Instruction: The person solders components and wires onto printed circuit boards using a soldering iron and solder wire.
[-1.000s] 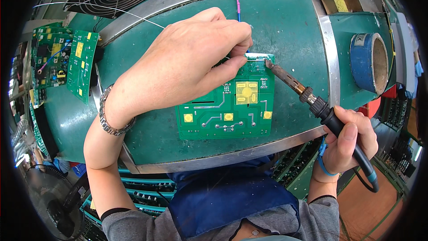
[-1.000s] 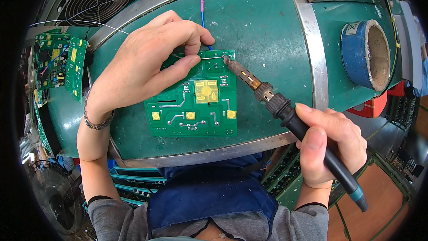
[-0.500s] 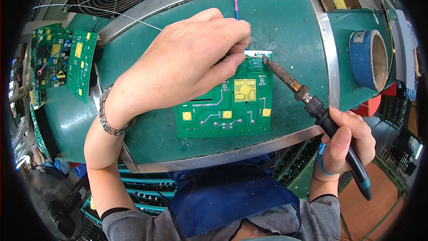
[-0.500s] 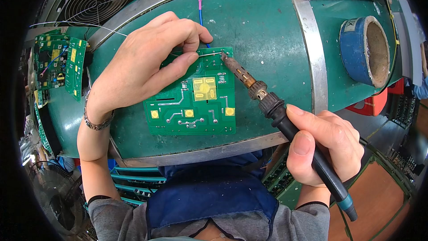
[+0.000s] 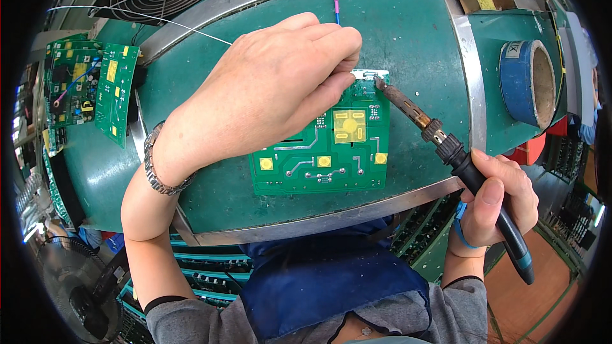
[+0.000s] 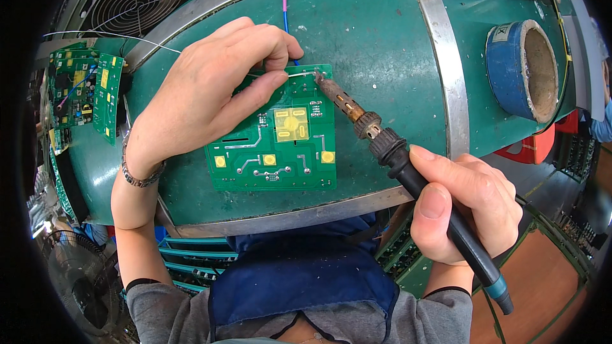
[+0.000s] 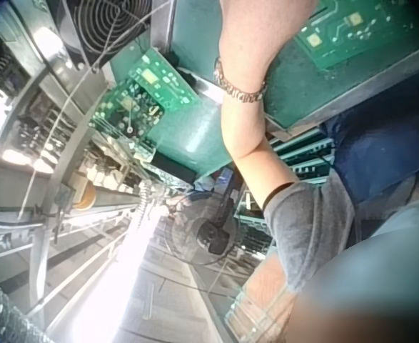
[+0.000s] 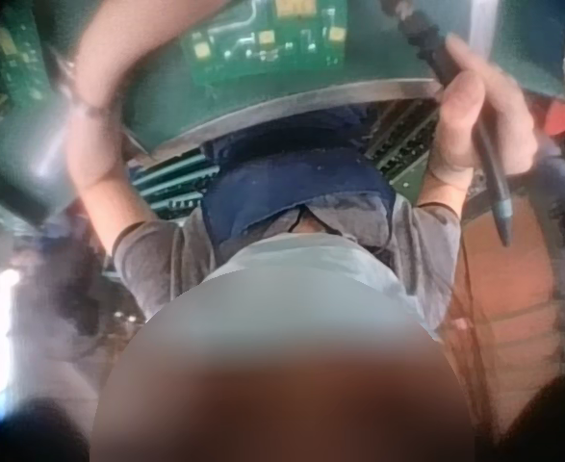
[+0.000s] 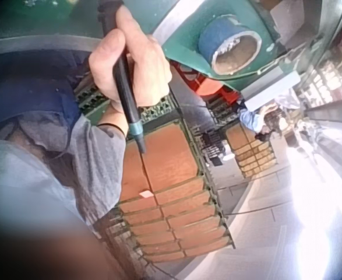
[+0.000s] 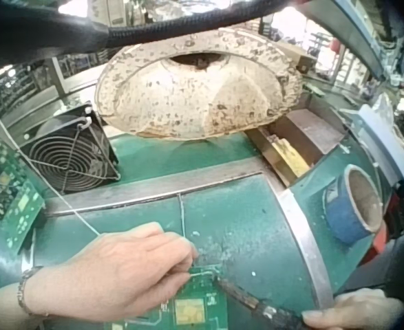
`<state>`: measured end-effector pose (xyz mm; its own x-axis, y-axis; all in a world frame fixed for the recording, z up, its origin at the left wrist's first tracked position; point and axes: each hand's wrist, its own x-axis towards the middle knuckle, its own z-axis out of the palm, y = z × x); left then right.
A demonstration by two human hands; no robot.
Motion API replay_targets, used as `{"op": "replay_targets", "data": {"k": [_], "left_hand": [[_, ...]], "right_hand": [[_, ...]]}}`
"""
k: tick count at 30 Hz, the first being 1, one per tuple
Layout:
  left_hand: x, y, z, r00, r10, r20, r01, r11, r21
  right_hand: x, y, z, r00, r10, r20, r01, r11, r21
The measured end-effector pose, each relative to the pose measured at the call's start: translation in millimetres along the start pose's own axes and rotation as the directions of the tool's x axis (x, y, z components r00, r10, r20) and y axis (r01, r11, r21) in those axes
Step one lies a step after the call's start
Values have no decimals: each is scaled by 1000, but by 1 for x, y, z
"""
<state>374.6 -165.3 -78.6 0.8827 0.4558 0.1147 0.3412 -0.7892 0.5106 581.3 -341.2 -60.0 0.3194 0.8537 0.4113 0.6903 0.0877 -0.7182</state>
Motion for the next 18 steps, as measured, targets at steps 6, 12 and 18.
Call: {"op": "replay_targets", "data": {"k": [6,12,18], "left_hand": [[2,-1,-3,1000,-13,28,15,999,-38],[4,-2,-5,999,-20,40,23,996,-83],[2,-4,-3,999,-10,33,13,997,-77]], "right_hand": [[0,0,-2,1000,-8,9,8,1000,1],[-2,5,-17,993,-96,-66,98,994,37],[-4,28,-49,748,11,-664,-130,983,-130]]}}
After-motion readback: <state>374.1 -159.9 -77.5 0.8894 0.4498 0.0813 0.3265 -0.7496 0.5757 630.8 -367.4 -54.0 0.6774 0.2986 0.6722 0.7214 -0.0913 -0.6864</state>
